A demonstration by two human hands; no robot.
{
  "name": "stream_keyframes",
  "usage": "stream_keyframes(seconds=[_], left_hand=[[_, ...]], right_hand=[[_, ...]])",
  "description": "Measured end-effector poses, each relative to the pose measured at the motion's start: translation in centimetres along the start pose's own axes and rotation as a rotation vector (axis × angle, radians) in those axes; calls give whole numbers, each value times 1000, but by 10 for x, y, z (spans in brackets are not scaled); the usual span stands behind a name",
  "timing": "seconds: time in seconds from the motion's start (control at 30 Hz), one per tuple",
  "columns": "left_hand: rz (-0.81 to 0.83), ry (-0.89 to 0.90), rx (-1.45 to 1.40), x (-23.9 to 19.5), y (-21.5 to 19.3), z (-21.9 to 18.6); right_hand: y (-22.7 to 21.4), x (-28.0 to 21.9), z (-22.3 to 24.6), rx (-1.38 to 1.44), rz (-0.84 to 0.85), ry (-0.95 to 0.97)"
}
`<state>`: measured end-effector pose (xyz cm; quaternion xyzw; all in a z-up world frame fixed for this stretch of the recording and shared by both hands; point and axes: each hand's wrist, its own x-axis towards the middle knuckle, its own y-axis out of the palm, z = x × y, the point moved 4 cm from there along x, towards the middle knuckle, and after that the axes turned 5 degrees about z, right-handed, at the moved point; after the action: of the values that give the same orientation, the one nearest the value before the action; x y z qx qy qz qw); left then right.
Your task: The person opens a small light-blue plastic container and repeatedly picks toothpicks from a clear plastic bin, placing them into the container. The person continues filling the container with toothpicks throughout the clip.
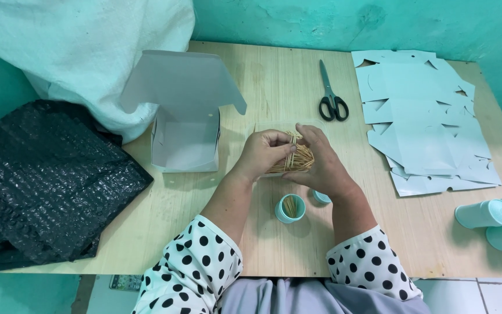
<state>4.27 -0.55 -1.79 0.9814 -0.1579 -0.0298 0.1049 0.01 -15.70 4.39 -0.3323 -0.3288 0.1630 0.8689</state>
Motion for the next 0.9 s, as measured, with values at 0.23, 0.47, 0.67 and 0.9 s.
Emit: stream_keyframes(seconds=[0.23, 0.47, 0.67, 0.9], left_hand=[[-2, 4, 1, -5, 3, -12], [25, -10, 33, -9, 6, -23], [25, -3, 40, -5, 4, -19], [10, 29, 90, 0, 4, -4]], right_hand=[[-2, 3, 5, -21, -20, -38], [-1, 1, -1, -40, -74, -95], [0, 2, 0, -29, -92, -118], [-10, -5, -14, 289, -167, -29]])
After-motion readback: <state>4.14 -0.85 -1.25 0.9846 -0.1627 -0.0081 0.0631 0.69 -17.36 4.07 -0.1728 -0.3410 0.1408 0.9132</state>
